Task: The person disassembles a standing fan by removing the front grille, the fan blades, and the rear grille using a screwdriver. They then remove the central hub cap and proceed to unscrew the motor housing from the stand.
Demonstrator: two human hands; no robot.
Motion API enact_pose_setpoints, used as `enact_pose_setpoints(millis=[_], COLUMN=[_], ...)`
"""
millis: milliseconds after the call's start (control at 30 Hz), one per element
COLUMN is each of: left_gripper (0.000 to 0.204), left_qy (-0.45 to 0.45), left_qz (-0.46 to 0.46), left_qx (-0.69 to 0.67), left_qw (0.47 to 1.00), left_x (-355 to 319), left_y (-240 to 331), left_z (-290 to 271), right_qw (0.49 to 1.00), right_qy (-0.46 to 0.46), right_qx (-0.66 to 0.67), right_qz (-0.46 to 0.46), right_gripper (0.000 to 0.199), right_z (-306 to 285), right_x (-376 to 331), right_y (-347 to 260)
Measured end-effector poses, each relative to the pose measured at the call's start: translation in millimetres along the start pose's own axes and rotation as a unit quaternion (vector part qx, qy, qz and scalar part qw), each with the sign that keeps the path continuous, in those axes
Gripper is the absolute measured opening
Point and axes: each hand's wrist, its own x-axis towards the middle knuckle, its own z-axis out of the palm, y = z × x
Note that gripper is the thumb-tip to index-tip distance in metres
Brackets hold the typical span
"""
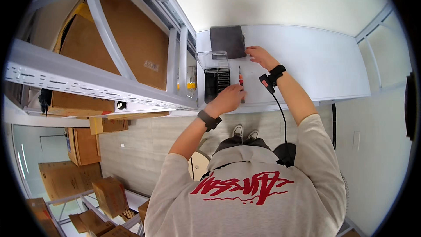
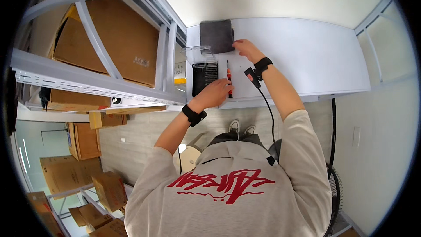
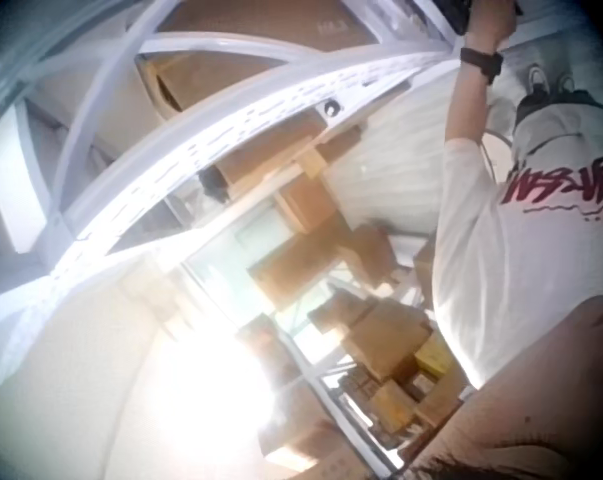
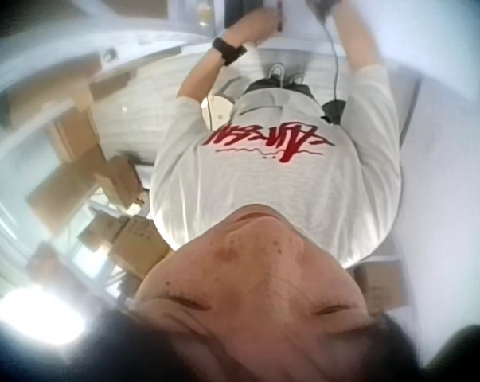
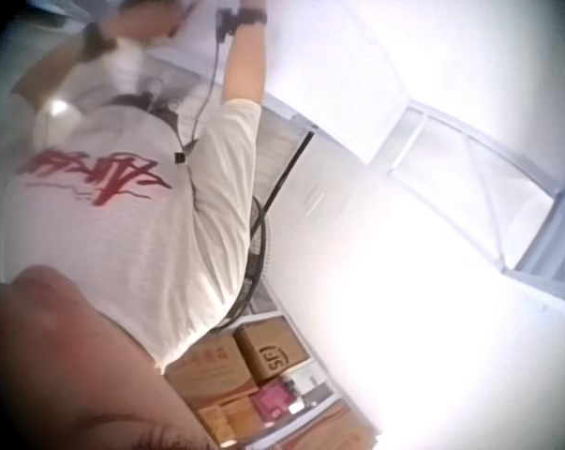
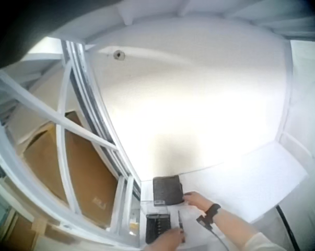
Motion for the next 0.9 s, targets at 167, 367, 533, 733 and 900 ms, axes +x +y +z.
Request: enact_pose_setpoints(millis=[167, 367, 533, 733, 900], left_gripper=[0.031, 0.032, 0.036, 0.041, 0.045], left_qy=[-0.03, -0.047, -0.047, -0.154, -0.199], left_qz=[0.031, 0.09, 0.176, 0.286, 0.38], left_qx=[0.064, 0.114, 0.046, -0.042, -0.097], left_qw=[0.997, 0.988, 0.982, 0.945, 0.898], left_x=[28, 65, 88, 100, 91], left_y=[0, 29, 44, 149, 246], left_z=[4, 4, 29, 65, 96], right_qw=[1.0, 0.948, 0.871, 0.813, 0.706], right_qy=[0.011, 0.196, 0.371, 0.501, 0.631], right_qx=[-0.016, -0.24, -0.301, -0.274, -0.286], right_qz=[-0.01, -0.076, -0.115, -0.117, -0.144], right_gripper=[0.042, 0.032, 0.025, 0.024, 0.026], right_z=[-23, -41, -22, 10, 51], right_x=[-49, -130, -238, -382, -511], right_y=[0, 23, 58, 97, 115])
